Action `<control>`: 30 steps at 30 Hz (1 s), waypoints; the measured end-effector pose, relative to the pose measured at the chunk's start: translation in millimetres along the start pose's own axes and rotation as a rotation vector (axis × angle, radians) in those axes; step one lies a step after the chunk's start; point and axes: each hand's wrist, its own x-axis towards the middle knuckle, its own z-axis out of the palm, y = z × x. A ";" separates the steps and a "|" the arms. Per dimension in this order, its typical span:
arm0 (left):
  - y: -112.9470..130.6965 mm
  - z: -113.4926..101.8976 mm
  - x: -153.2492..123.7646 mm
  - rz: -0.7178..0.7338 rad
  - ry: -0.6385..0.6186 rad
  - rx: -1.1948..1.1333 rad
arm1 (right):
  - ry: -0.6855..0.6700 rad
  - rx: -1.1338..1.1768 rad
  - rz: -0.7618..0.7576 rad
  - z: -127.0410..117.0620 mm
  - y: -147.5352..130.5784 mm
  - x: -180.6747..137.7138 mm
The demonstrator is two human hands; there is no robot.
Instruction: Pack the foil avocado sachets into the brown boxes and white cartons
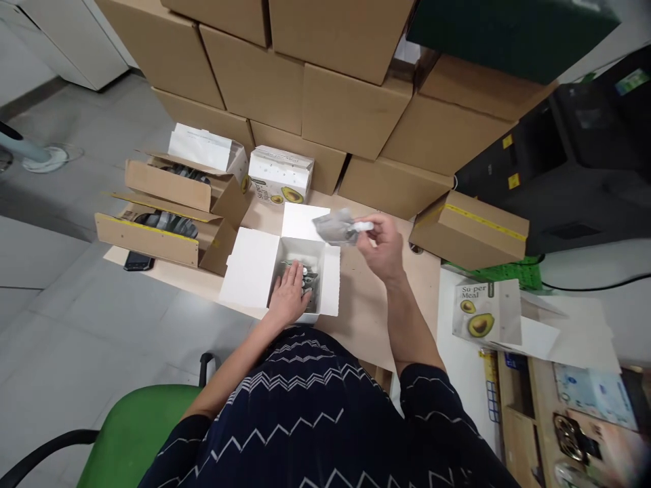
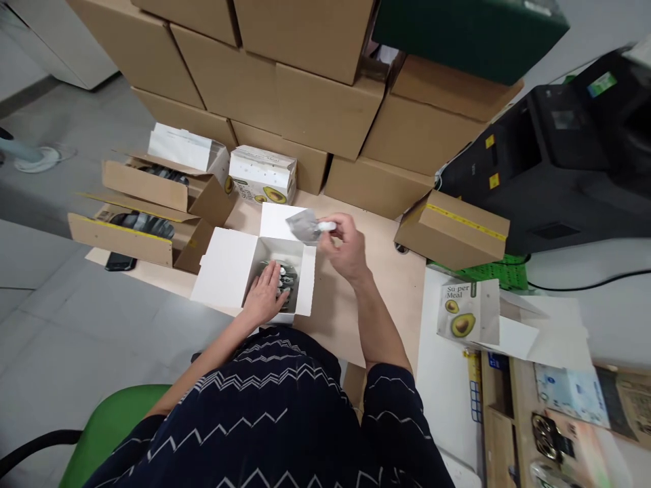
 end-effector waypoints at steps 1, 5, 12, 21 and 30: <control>0.1 0.0 -0.3 0.000 0.004 -0.001 | -0.091 -0.006 -0.007 11.7 -4.0 3.4; 1.0 0.2 -0.4 -0.007 0.007 -0.007 | -0.494 -0.130 0.013 66.3 8.3 11.9; 2.8 1.5 1.8 -0.028 -0.007 -0.016 | -0.904 -0.348 0.080 127.5 56.3 11.3; 2.2 1.2 2.8 -0.031 -0.008 -0.033 | -0.859 -0.258 0.143 124.1 63.2 14.1; 1.1 4.5 1.2 -0.039 0.009 -0.048 | -0.502 0.004 0.225 101.3 65.2 32.6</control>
